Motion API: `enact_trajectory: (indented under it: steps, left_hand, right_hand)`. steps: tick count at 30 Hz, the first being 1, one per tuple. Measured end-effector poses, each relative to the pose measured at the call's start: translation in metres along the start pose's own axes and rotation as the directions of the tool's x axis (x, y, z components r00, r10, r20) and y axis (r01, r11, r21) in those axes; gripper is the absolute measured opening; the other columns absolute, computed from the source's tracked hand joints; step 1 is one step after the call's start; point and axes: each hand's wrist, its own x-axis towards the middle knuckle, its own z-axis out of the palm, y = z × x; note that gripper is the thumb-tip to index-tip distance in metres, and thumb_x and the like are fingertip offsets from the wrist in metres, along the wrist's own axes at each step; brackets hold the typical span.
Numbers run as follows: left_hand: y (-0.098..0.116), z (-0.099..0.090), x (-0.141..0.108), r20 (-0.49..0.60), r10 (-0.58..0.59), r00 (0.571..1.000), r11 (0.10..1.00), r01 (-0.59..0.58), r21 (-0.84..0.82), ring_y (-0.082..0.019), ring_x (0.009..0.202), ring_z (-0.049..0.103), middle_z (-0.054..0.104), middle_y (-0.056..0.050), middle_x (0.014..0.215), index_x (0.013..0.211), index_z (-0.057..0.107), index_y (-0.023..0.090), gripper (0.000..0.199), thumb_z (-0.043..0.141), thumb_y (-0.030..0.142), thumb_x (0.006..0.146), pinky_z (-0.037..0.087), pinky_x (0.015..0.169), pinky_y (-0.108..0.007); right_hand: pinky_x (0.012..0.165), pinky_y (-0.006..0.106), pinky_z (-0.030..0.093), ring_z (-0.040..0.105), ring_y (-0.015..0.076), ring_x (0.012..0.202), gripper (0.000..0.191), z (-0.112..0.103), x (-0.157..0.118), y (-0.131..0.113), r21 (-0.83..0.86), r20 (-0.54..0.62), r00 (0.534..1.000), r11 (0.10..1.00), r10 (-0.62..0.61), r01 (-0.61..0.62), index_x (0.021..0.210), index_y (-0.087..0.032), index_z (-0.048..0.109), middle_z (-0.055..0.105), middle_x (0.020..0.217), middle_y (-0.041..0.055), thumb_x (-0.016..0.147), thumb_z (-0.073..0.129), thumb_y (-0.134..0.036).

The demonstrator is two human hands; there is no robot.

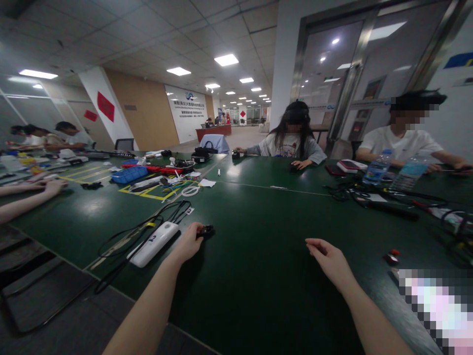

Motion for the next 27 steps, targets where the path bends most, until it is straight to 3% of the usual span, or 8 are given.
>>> enact_trajectory:
  steps: [6,11,16,21,24,27]
  left_hand:
    - [-0.008,0.004,0.005,-0.080,-0.014,0.997,1.000,0.012,-0.019,-0.014,0.085,0.053,0.053,-0.005,0.094,0.102,0.043,0.017,0.036,0.038,0.006,0.069,0.040,0.083,-0.029]
    - [0.011,0.010,0.009,-0.009,-0.001,1.000,1.000,0.001,0.031,-0.016,0.092,0.051,0.050,-0.007,0.105,0.107,0.044,0.019,0.039,0.036,0.006,0.071,0.038,0.086,-0.030]
    - [0.064,0.040,0.010,0.159,0.131,0.979,0.991,-0.126,-0.036,-0.017,0.096,0.050,0.048,-0.008,0.108,0.112,0.044,0.018,0.040,0.035,0.008,0.074,0.038,0.088,-0.031]
    - [0.136,0.087,0.002,0.249,0.321,0.914,0.937,-0.267,-0.227,-0.017,0.091,0.052,0.051,-0.007,0.106,0.117,0.043,0.021,0.046,0.039,0.009,0.073,0.041,0.083,-0.031]
    - [0.171,0.113,-0.003,0.265,0.352,0.898,0.908,-0.260,-0.328,-0.016,0.087,0.053,0.053,-0.006,0.101,0.123,0.037,0.024,0.052,0.041,0.009,0.073,0.043,0.079,-0.029]
    - [0.192,0.130,-0.007,0.262,0.326,0.909,0.900,-0.213,-0.379,-0.014,0.084,0.054,0.053,-0.005,0.100,0.126,0.030,0.025,0.058,0.043,0.008,0.072,0.044,0.077,-0.027]
  right_hand:
    - [0.075,0.035,0.046,0.058,0.0235,0.091,0.033,0.001,0.001,0.001,-0.005,-0.002,1.000,1.000,-0.004,0.004,0.096,-0.024,0.061,0.064,0.098,0.0036,0.068,0.051,-0.038]
    - [0.076,0.036,0.046,0.057,0.0225,0.090,0.030,0.001,0.002,0.001,0.015,0.000,1.000,1.000,-0.026,0.026,0.095,-0.024,0.061,0.063,0.097,0.0030,0.069,0.051,-0.035]
    - [0.076,0.035,0.045,0.058,0.0197,0.085,0.027,0.003,0.003,0.004,0.061,-0.008,0.997,0.995,-0.073,0.073,0.094,-0.024,0.061,0.064,0.092,0.0017,0.070,0.051,-0.033]
    - [0.074,0.033,0.046,0.058,0.0175,0.079,0.027,0.004,0.000,0.004,0.112,-0.052,0.994,0.988,-0.098,0.103,0.095,-0.022,0.059,0.064,0.086,0.0013,0.072,0.049,-0.031]
    - [0.074,0.033,0.045,0.058,0.0173,0.081,0.026,0.005,-0.001,0.003,0.131,-0.082,0.990,0.984,-0.112,0.122,0.095,-0.022,0.059,0.063,0.087,0.0013,0.072,0.048,-0.029]
    - [0.073,0.032,0.046,0.057,0.0171,0.085,0.028,0.003,-0.001,0.001,0.166,-0.068,0.992,0.979,-0.107,0.117,0.095,-0.022,0.058,0.062,0.092,0.0023,0.070,0.046,-0.018]
